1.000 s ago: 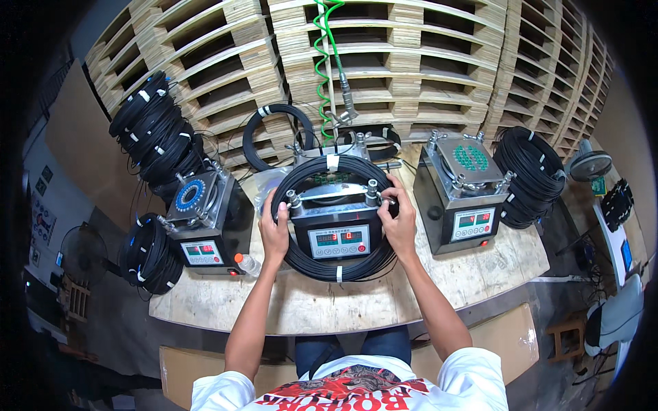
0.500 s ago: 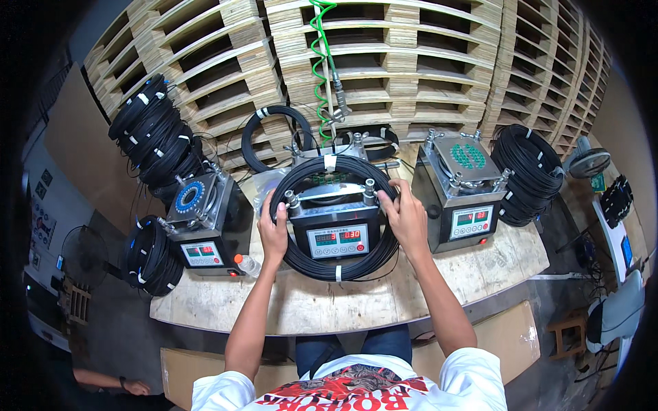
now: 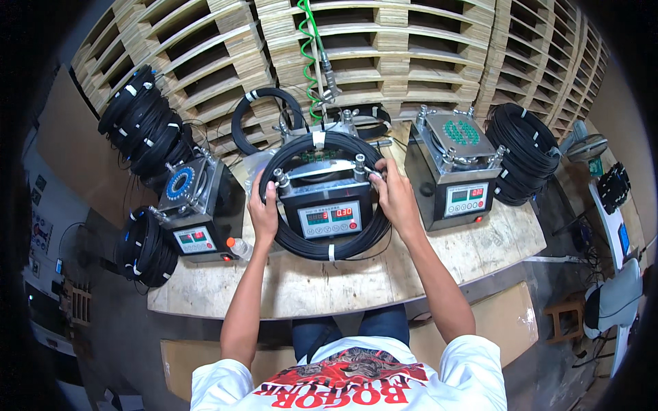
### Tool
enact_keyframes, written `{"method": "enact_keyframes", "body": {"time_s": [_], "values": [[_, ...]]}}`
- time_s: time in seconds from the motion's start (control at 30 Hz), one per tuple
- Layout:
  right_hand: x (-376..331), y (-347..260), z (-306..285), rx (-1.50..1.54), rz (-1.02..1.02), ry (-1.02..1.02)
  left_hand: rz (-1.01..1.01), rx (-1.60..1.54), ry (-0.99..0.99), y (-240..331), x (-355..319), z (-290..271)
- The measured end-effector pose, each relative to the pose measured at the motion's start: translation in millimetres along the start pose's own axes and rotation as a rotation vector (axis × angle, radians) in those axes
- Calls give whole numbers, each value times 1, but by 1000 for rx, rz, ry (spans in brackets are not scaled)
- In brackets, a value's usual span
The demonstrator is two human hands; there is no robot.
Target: Polishing fiber optic cable connectors using a specialized polishing machine in a factory setting.
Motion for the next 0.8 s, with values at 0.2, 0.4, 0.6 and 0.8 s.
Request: {"method": "enact_keyframes", "body": {"time_s": [0.2, 0.4, 0.6, 0.8], "values": [[-41, 2, 32, -117, -154, 107, -10, -7, 4, -2, 3, -4], [-80, 22, 66, -457, -293, -230, -27, 27, -4, 0, -2, -3], [-71, 24, 72, -567, -304, -240, 10, 8, 12, -1, 0, -3], [-73, 24, 78, -634, -277, -222, -24, -31, -13, 1, -4, -4]]}}
Point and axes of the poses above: each hand's wrist, its own x-axis towards the middle knuckle, its own z-axis out of the palm, y = z × x, the point moved 2 cm from there along x, towards the middle knuckle, and after that the axes turned 13 degrees about x, right-handed, at the moved point
